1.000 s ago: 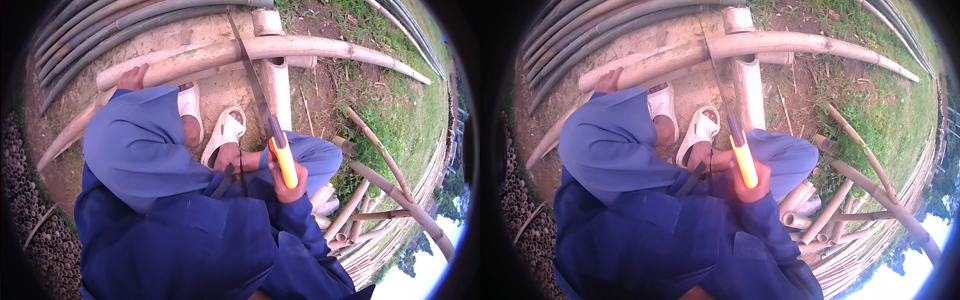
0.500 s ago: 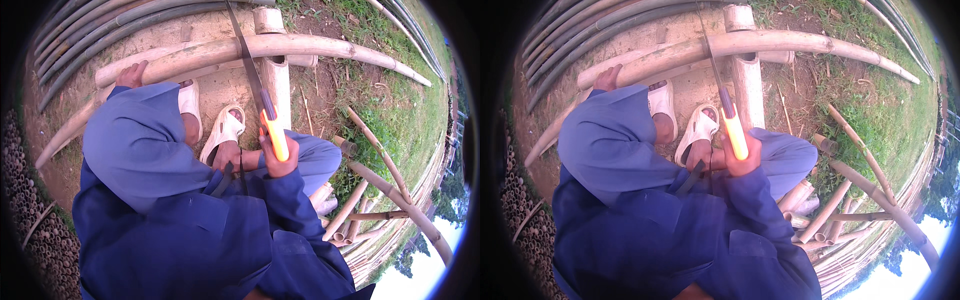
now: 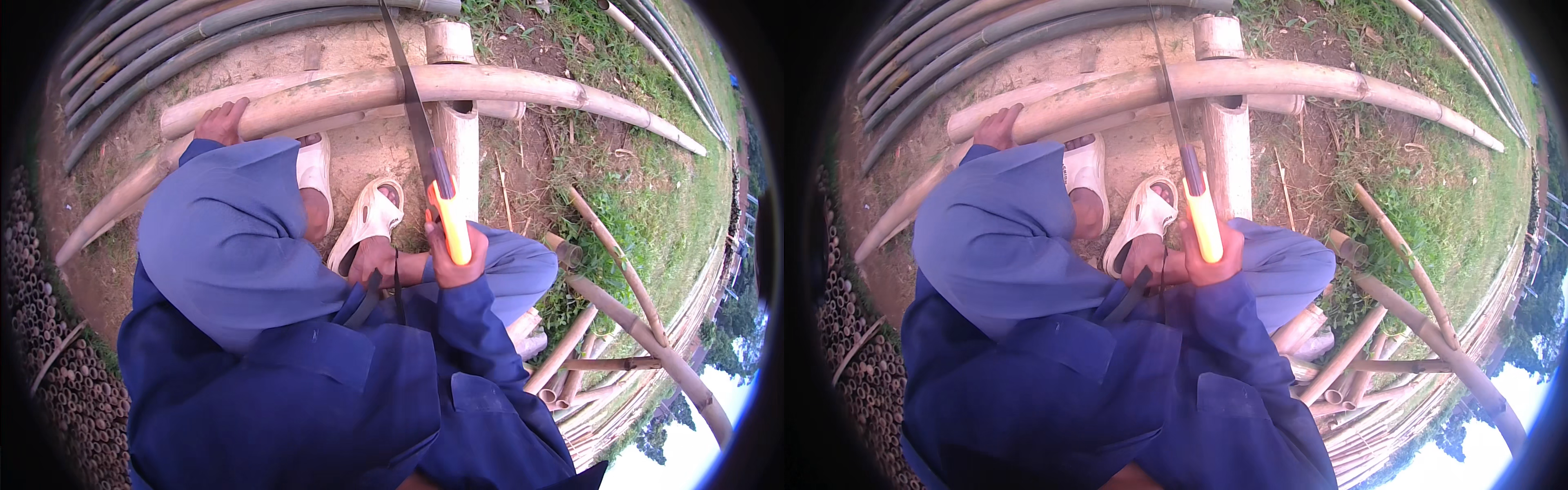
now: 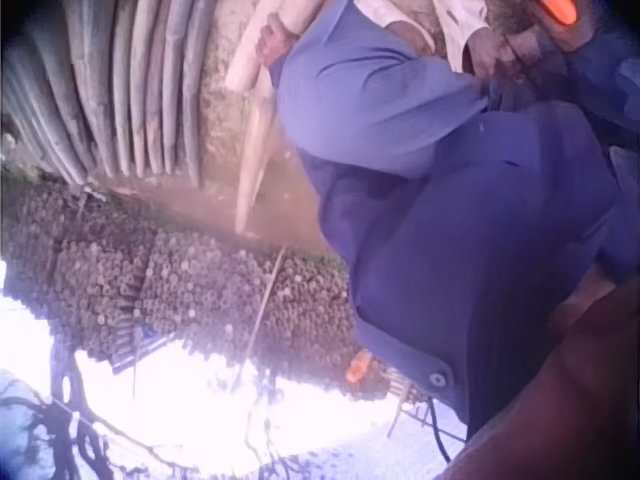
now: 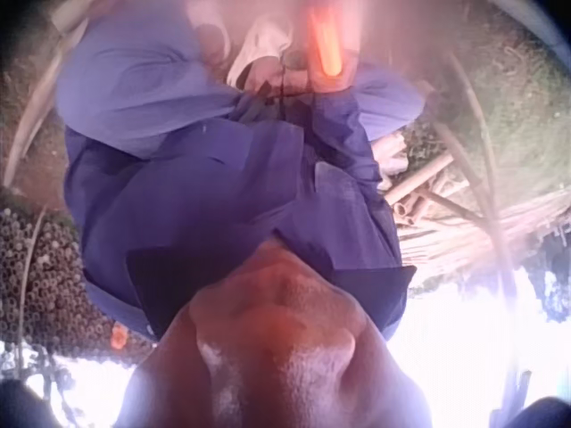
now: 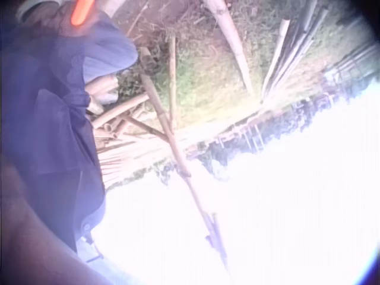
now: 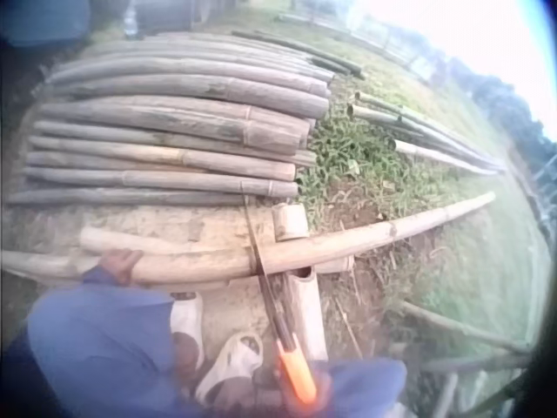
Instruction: The person sits on the ground and uses a hand saw to cut a long bamboo pole resting on a support. After completing one cut, the person repositions the bamboo and continues sawing another section.
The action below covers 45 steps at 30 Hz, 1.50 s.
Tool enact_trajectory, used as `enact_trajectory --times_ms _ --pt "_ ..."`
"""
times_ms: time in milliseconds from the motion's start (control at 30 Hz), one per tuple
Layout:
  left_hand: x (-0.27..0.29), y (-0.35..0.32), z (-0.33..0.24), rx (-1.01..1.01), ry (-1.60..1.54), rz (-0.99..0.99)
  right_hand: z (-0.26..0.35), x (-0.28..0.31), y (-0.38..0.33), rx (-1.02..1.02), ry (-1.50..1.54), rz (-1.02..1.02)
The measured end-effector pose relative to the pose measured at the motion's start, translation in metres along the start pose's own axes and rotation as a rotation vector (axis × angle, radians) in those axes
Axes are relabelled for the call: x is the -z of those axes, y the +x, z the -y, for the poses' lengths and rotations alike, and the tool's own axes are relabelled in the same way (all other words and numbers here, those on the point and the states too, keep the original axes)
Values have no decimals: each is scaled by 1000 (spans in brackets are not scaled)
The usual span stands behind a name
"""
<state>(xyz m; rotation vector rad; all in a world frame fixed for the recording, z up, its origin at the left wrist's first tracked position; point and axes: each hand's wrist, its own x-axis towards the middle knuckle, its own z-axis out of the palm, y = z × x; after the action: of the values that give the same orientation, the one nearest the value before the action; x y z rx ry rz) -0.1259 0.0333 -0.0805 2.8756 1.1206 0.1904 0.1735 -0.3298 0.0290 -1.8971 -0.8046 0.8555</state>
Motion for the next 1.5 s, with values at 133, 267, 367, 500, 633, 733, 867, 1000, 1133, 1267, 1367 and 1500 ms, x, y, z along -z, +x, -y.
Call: enact_trajectory --times_ms 133,267,367,500,633,733,867,1000,1133,1267,1367,1500 --pt "3 0 0 12 11 24 -1 -4 4 28 77 -24" --pt "0 1 3 -1 17 25 46 37 -68 -305 -101 85" --pt "-2 0 4 6 0 40 58 40 -62 -195 -81 81" --pt "2 -1 1 -4 -31 -6 39 -1 23 4 -28 0" --pt "5 1 -1 15 -36 32 47 8 -3 61 -41 -44" --pt "2 1 0 -6 -4 -17 62 39 -61 -188 -57 32" --pt "3 -1 -1 -28 -14 -42 62 38 -54 -128 -62 31" --pt "15 4 -5 -11 -4 -13 47 13 -5 -95 -38 36" --pt "18 6 -10 5 -5 -24 62 43 -64 -257 -4 34" --pt "11 3 -8 -26 -22 -47 58 44 -69 -125 -54 3" --pt "8 2 -2 -40 -23 -22 33 15 -21 -34 -28 -14" --pt "5 1 0 -31 -17 4 43 24 -36 -65 -14 -11"
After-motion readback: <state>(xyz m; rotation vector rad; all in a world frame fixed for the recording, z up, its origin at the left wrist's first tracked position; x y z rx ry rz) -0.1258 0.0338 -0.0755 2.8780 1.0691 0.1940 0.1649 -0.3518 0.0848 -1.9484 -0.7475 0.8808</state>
